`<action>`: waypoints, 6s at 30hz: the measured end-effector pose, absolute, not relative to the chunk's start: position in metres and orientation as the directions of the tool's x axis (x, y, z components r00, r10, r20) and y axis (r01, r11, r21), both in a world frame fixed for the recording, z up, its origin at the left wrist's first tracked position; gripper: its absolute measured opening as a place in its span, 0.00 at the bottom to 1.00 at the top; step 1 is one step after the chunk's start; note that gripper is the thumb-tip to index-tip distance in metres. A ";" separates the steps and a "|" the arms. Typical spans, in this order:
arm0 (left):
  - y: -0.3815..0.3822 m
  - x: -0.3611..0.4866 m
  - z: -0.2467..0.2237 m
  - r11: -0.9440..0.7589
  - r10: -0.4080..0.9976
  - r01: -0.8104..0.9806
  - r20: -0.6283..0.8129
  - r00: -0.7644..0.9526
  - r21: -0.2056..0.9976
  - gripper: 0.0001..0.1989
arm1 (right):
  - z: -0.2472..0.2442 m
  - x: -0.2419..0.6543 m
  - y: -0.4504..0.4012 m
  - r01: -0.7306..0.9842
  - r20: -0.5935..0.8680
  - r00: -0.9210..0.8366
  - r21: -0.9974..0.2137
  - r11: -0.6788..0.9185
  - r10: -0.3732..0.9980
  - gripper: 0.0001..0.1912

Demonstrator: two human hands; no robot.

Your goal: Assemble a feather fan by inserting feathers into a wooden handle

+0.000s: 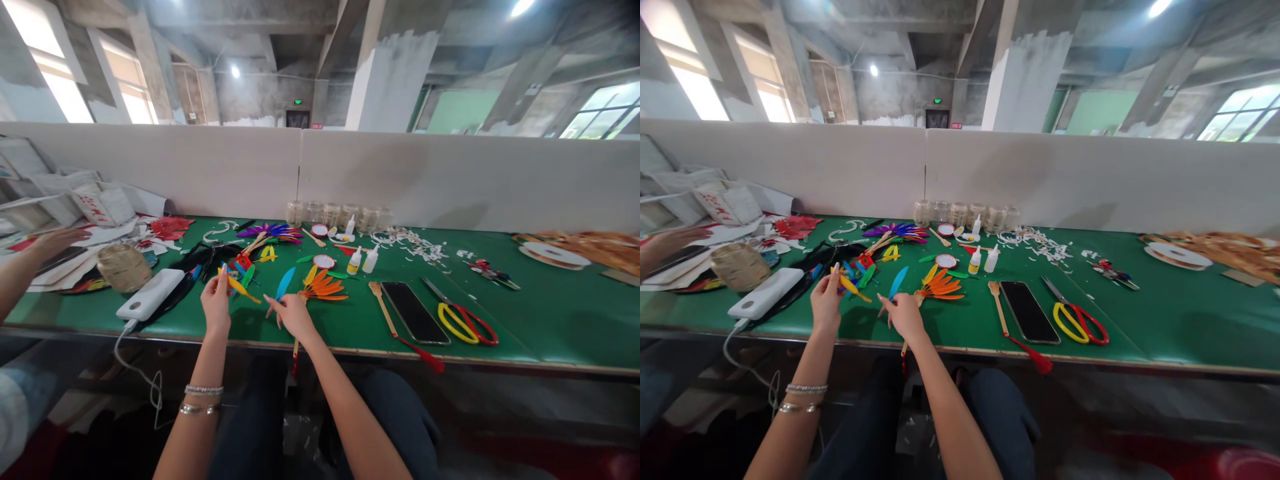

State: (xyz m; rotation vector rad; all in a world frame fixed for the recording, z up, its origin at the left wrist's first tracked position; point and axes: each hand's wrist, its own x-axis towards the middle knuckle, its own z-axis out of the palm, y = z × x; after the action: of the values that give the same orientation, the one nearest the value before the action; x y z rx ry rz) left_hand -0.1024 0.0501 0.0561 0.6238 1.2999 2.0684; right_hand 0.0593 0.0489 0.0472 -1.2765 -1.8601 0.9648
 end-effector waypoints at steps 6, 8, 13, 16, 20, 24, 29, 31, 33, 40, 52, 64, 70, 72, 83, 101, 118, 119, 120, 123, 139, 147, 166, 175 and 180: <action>0.044 -0.091 0.056 -0.248 0.821 -0.151 0.125 -0.557 0.957 0.20 | 0.038 0.043 0.056 0.469 0.150 -0.379 -0.820 0.329 0.913 0.12; 0.043 -0.091 0.056 -0.218 0.844 -0.119 0.126 -0.522 0.969 0.21 | 0.037 0.041 0.056 0.434 0.234 -0.424 -0.795 0.423 0.875 0.18; 0.043 -0.094 0.056 -0.165 0.883 -0.094 0.105 -0.457 0.982 0.25 | 0.036 0.042 0.060 0.404 0.362 -0.394 -0.758 0.513 0.845 0.20; 0.044 -0.096 0.054 -0.178 0.872 -0.098 0.111 -0.477 0.979 0.25 | 0.041 0.046 0.062 0.265 0.282 -0.292 -0.895 0.360 0.914 0.18; 0.045 -0.097 0.053 -0.193 0.863 -0.095 0.123 -0.490 0.977 0.26 | 0.055 0.054 0.058 0.168 0.135 -0.456 -0.958 0.234 0.880 0.22; 0.044 -0.093 0.053 -0.234 0.881 -0.085 0.174 -0.441 0.969 0.26 | 0.066 0.060 0.049 0.157 0.203 -0.604 -0.918 0.365 0.771 0.18; 0.041 -0.083 0.049 -0.280 0.903 -0.053 0.244 -0.352 0.959 0.19 | 0.068 0.057 0.044 0.188 0.318 -0.476 -0.874 0.448 0.820 0.18; 0.039 -0.079 0.047 -0.266 0.941 -0.064 0.245 -0.232 0.962 0.17 | 0.068 0.056 0.043 0.200 0.352 -0.453 -0.855 0.478 0.820 0.17; 0.038 -0.076 0.046 -0.255 0.958 -0.100 0.237 -0.163 0.962 0.17 | 0.067 0.056 0.042 0.234 0.389 -0.448 -0.818 0.525 0.805 0.16; 0.035 -0.067 0.048 -0.368 0.907 -0.177 0.310 -0.286 0.913 0.16 | 0.067 0.054 0.036 0.325 0.450 -0.450 -0.723 0.610 0.772 0.13; 0.034 -0.052 0.050 -0.455 0.717 -0.096 0.300 -0.629 0.885 0.20 | 0.062 0.065 0.055 0.126 0.364 0.147 -0.929 0.348 0.920 0.17; 0.037 -0.092 0.053 -0.106 0.751 0.720 0.530 -0.394 0.686 0.16 | 0.091 0.090 0.046 -0.090 0.271 -0.243 -0.962 0.256 0.932 0.21; 0.026 -0.064 0.078 -0.375 0.893 0.222 0.415 -0.173 0.900 0.17 | 0.089 0.087 0.038 0.053 0.205 -0.451 -0.966 0.255 0.869 0.18; 0.025 -0.058 0.081 -0.362 0.900 0.137 0.384 -0.204 0.922 0.16 | 0.090 0.086 0.034 0.077 0.193 -0.452 -0.964 0.254 0.871 0.18; 0.020 -0.050 0.085 -0.301 0.860 -0.084 0.232 -0.454 0.950 0.15 | 0.085 0.081 0.019 0.660 0.626 -0.508 -0.159 0.734 0.592 0.18; 0.003 -0.040 0.093 -0.348 0.789 -0.130 0.215 -0.576 0.929 0.19 | 0.082 0.086 0.011 0.710 0.754 -0.358 -0.164 0.685 0.551 0.17; 0.002 -0.048 0.090 -0.256 0.847 0.289 0.358 -0.394 0.922 0.18 | 0.078 0.088 0.018 0.598 0.563 -0.745 0.326 0.732 0.358 0.10; 0.001 -0.049 0.092 -0.258 0.848 0.323 0.374 -0.376 0.911 0.18 | 0.079 0.088 0.018 0.598 0.557 -0.747 0.326 0.732 0.363 0.10; 0.000 -0.049 0.093 -0.261 0.849 0.345 0.384 -0.363 0.902 0.17 | 0.079 0.087 0.018 0.599 0.556 -0.748 0.328 0.731 0.363 0.09; -0.001 -0.048 0.097 -0.255 0.850 0.372 0.390 -0.353 0.893 0.18 | 0.078 0.085 0.016 0.599 0.583 -0.740 0.346 0.722 0.335 0.09; 0.006 -0.026 0.091 -0.346 0.833 -0.392 0.086 -0.547 0.853 0.15 | 0.079 0.088 0.015 0.684 0.841 -0.526 0.330 0.651 0.126 0.12; 0.004 -0.013 0.098 -0.448 0.743 -0.536 -0.035 -0.668 0.716 0.15 | 0.070 0.090 0.029 0.789 0.904 -0.105 -0.178 0.588 0.415 0.15; 0.003 -0.023 0.094 -0.218 0.939 -0.584 0.005 -0.344 0.782 0.18 | 0.128 0.154 0.009 0.178 0.200 -0.584 -0.914 0.365 0.787 0.23; 0.003 -0.014 0.089 -0.191 0.954 -0.402 0.073 -0.290 0.896 0.18 | 0.122 0.147 0.010 0.285 0.215 -0.545 -0.861 0.421 0.810 0.18; 0.003 -0.005 0.090 -0.248 0.942 -0.273 0.166 -0.292 0.929 0.17 | 0.115 0.135 0.011 0.305 0.229 -0.564 -0.835 0.458 0.793 0.18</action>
State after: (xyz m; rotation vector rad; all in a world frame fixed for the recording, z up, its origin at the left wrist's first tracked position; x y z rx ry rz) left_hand -0.0051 0.0025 0.0896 0.9811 1.0471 1.6949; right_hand 0.1354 0.0111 0.1150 -0.9120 -2.0938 1.0263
